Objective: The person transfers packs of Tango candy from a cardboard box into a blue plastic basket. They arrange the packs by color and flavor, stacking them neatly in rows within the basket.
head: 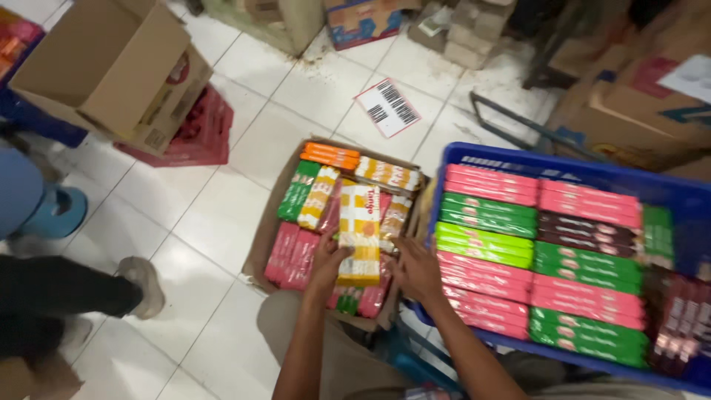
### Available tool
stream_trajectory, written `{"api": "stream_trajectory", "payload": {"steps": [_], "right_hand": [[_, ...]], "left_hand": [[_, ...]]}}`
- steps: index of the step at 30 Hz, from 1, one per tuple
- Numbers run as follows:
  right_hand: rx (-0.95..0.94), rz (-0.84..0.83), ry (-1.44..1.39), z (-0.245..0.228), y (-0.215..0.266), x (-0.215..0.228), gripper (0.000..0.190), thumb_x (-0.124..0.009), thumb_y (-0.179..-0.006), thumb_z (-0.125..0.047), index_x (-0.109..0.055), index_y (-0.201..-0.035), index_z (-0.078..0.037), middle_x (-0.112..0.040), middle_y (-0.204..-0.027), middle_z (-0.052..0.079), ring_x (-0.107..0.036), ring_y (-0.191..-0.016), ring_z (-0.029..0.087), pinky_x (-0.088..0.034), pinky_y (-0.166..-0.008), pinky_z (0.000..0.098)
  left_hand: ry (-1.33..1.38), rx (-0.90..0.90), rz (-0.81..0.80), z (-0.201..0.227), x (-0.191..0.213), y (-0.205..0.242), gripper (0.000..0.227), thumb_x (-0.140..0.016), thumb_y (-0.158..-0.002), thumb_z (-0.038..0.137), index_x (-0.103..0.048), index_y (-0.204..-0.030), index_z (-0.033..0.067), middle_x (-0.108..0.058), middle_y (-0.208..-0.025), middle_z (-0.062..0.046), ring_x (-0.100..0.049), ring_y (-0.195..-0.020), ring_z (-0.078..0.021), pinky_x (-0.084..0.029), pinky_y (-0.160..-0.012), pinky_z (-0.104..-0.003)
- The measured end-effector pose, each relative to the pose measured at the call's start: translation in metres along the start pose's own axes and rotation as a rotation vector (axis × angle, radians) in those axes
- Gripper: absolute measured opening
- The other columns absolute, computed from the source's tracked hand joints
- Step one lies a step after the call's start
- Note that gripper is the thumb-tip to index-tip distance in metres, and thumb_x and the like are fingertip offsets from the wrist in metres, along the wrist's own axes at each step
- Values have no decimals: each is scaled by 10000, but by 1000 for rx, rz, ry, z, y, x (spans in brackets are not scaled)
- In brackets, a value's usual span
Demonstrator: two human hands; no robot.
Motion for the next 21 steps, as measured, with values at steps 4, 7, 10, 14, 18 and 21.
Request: {"api": "stream_trajectory", "payload": {"steps": [4,7,10,14,18,21], "right_hand": [[-308,57,-868,9,20,46,635,-469,-975,-464,-526,-1537,-175,-687,-1322,228,-620,-1264,392,-415,-1092,584],[-348,51,-1348,20,53,87,822,-642,-943,-213,-246,-1663,-234,-664,-1248,138,-684,-1044,214,-585,-891,355],[-443,258,-1516,59,88,144,1009,-757,-815,-56,-230,-1658,-231,-643,-1188,157,-715,-983,279,-635,-837,432],[-636,589,-1346,164,150,198,998,-784,-763,-55,-329,-1615,-307,-709,-1265,176,-726,-970,286,-627,-748,457],[-559,948,-782,232,193,305,966,-820,-782,-148,-304,-1599,-140,-336,-1674,116,-417,-1479,257,-445,-1156,396],[-772,1013,-654,246,202,369,918,-743,-838,-25,-277,-1589,-273,-414,-1640,129,-558,-1378,314,-591,-974,485]], "left_hand": [[113,-85,-124,17,-68,83,977,-856,-760,228,-381,-1603,93,-242,-1521,-491,-342,-1420,-607,-375,-1138,-618],[178,-175,-235,6,-125,124,969,-832,-744,106,-360,-1586,18,-591,-1283,-275,-601,-1191,-361,-524,-981,-450],[142,-301,-425,7,-190,153,871,-746,-843,183,-334,-1598,39,-578,-1462,-235,-581,-1295,-305,-515,-1032,-433],[-633,-726,-406,-52,-230,150,646,-600,-931,376,-493,-1506,100,-498,-1572,-157,-454,-1457,-335,-387,-1160,-485],[-1358,-1132,-325,-100,-251,158,597,-583,-933,495,-571,-1440,180,-481,-1563,-142,-387,-1479,-400,-322,-1136,-653],[-1476,-1240,-178,-101,-262,168,604,-545,-924,526,-619,-1405,167,-587,-1479,-144,-521,-1389,-395,-373,-1131,-620]]}}
Point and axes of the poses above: each hand's wrist, its own y-axis away from the middle knuckle, its own x-axis out of the back of the hand, z = x × y, the point moved 7 cm from there along -y, towards the middle knuckle
